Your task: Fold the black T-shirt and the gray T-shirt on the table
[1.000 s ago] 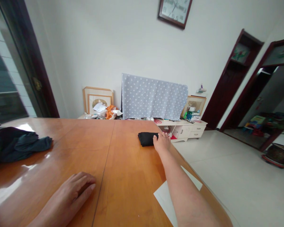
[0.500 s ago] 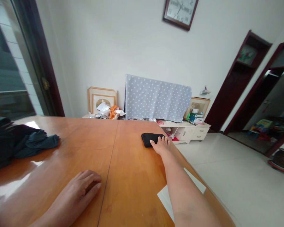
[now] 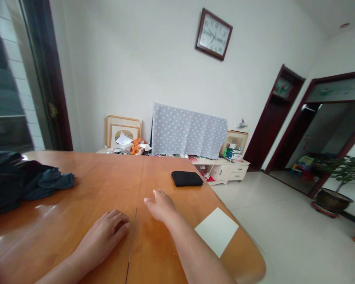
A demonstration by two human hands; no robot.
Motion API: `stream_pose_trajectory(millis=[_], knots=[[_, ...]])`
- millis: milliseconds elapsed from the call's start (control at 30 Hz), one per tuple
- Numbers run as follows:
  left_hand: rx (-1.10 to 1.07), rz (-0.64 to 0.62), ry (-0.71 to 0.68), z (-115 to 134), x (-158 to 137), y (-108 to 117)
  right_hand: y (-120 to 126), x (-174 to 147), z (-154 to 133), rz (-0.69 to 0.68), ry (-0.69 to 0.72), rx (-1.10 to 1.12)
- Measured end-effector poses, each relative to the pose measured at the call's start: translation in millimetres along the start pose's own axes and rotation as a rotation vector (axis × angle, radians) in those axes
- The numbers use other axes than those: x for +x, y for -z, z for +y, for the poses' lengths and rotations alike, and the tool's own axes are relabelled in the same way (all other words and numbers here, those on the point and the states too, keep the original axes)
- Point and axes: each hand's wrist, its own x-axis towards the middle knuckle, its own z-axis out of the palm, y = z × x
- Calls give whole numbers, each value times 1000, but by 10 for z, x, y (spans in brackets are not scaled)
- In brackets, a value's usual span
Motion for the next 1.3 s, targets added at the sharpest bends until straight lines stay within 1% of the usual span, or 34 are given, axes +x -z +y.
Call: stream_pose_trajectory(millis=[100, 200, 300, 367, 433, 500, 567, 633, 767, 833, 1067, 1167, 1300], knots=[[-28, 22, 6, 1, -10, 4, -209, -114, -325, 16, -9, 213], [-64, 38, 12, -22, -6, -1, -449, -106, -548, 115, -2, 446], [-114, 57, 27, -66, 6, -20, -684, -53, -640, 226, -3, 603], [-153, 75, 44, -89, 4, -36, -797, -53, -627, 270, -4, 627], [-181, 105, 72, -98, -10, -54, -851, -90, -570, 288, 39, 532], [-196, 138, 97, -101, -21, -74, -854, -132, -486, 297, 107, 356], [-213, 158, 135, -113, -19, -95, -836, -146, -404, 245, 146, 235], [-237, 173, 176, -137, -8, -115, -821, -138, -354, 177, 151, 161], [-324, 209, 249, -184, 1, -147, -808, -150, -353, 59, 225, 95], [-371, 240, 289, -196, -6, -163, -792, -172, -362, 29, 242, 75], [-506, 321, 466, -237, -25, -219, -711, -201, -316, 6, 229, 19], [-537, 408, 518, -256, -24, -230, -691, -216, -308, -5, 242, -17], [-562, 519, 533, -250, -20, -168, -681, -227, -292, -16, 260, -60]])
